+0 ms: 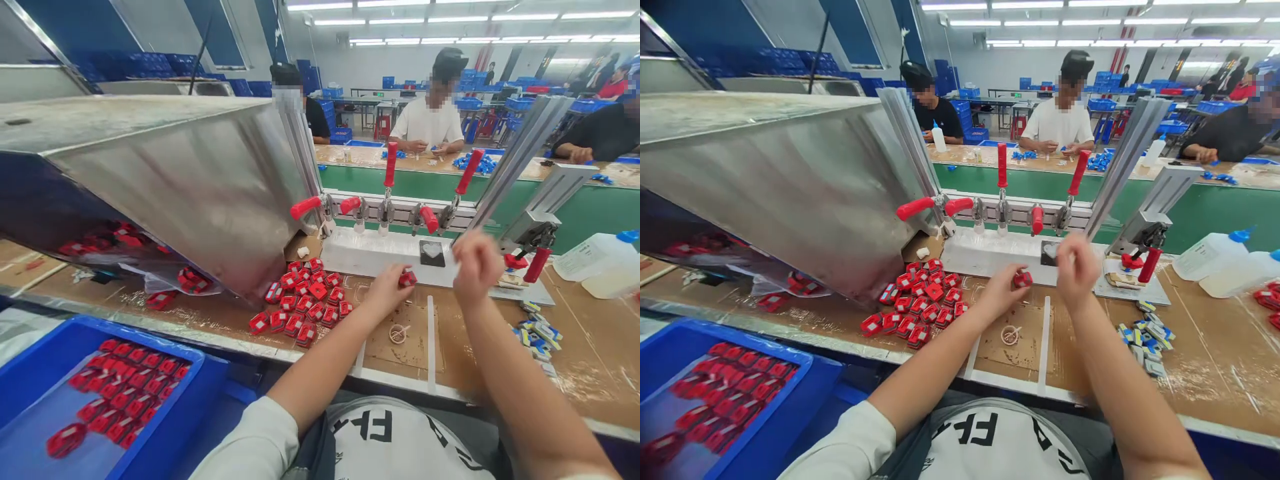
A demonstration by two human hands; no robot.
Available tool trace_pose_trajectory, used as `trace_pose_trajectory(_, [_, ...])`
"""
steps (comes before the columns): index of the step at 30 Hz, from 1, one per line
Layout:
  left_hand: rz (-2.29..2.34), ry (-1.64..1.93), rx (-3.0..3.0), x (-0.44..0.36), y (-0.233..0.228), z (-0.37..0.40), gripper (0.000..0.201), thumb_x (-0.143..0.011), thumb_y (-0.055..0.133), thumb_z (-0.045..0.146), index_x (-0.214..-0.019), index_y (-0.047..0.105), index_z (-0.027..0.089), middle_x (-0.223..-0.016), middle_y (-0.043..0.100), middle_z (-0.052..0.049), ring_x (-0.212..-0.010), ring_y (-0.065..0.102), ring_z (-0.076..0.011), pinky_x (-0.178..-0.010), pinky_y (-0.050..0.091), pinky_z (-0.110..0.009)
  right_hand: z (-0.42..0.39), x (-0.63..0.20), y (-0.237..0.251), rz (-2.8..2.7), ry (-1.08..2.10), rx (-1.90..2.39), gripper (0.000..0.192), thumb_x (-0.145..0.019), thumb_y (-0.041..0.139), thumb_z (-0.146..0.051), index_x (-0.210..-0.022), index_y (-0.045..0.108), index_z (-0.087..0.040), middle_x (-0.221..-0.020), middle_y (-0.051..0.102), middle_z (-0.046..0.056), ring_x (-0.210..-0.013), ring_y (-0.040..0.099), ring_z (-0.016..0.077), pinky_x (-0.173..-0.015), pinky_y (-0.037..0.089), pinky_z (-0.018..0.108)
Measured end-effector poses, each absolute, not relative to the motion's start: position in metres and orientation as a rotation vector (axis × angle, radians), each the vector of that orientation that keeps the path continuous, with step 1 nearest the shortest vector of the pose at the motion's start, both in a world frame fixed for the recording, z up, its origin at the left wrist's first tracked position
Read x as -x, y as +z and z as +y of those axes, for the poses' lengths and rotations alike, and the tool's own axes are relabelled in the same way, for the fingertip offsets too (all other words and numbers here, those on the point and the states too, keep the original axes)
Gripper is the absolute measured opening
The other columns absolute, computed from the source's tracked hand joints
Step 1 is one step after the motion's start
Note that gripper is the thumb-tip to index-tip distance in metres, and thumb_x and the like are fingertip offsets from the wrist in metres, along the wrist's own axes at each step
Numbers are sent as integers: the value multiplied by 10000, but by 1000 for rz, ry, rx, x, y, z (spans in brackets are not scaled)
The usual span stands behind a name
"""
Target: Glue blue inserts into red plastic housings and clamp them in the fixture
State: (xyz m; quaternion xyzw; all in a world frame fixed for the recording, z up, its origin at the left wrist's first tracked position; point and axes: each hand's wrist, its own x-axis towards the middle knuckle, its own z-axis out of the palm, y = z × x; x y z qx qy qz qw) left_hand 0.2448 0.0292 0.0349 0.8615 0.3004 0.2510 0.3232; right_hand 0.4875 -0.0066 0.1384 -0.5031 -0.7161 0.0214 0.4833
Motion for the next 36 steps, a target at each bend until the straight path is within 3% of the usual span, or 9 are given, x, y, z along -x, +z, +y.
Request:
trace_pose_trajectory(4, [761, 729, -2053, -255, 9, 37, 367, -803, 761, 156, -1161, 692, 195, -1160, 702, -67, -1112, 650, -229, -1023, 515, -376, -47, -440, 87, -1988, 234, 1302, 483, -1013, 465, -525, -673, 556, -194, -566, 521, -6, -568, 528, 135, -567, 309, 255])
trace_pose_trajectory(11, [774, 695, -1793, -250, -4, 43, 410, -771, 824, 225, -1165, 719, 186, -1135, 729, -76, -1015, 675, -211, -940, 547, -347, -88, -384, 33, -2392, 598, 1334, 357, -1005, 504, -340, -675, 485, -207, -600, 535, -17, -561, 413, 129, -605, 252, 274])
trace_pose_trajectory(16, [725, 638, -1744, -250, -7, 41, 416, -747, 829, 201, -1150, 729, 187, -1071, 736, -58, -934, 680, -183, -863, 554, -309, -83, -392, 27, -2218, 689, 1240, 359, -954, 500, -257, -626, 361, -216, -577, 394, -46, -551, 324, 118, -590, 239, 278])
trace_pose_trajectory(20, [672, 581, -1653, -249, -8, 40, 571, -718, 843, 175, -1259, 667, 213, -1034, 729, -34, -799, 667, -132, -755, 545, -258, -81, -406, 23, -1830, 652, 1276, 398, -917, 491, -291, -575, 301, -224, -530, 281, -58, -505, 259, 108, -550, 224, 283])
trace_pose_trajectory(26, [632, 540, -1607, -247, -6, 37, 607, -694, 867, 169, -1250, 631, 234, -1045, 727, -27, -819, 682, -132, -762, 547, -253, -70, -416, 20, -1157, 481, 1569, 384, -903, 529, -350, -568, 391, -223, -537, 359, -44, -530, 334, 121, -539, 273, 275])
trace_pose_trajectory(36, [662, 532, -1618, -247, -2, 35, 599, -679, 883, 203, -1225, 638, 237, -1016, 718, -22, -794, 671, -132, -739, 539, -256, -62, -412, 15, -1193, 534, 1627, 374, -903, 527, -388, -596, 388, -224, -565, 346, -46, -560, 339, 121, -550, 272, 271])
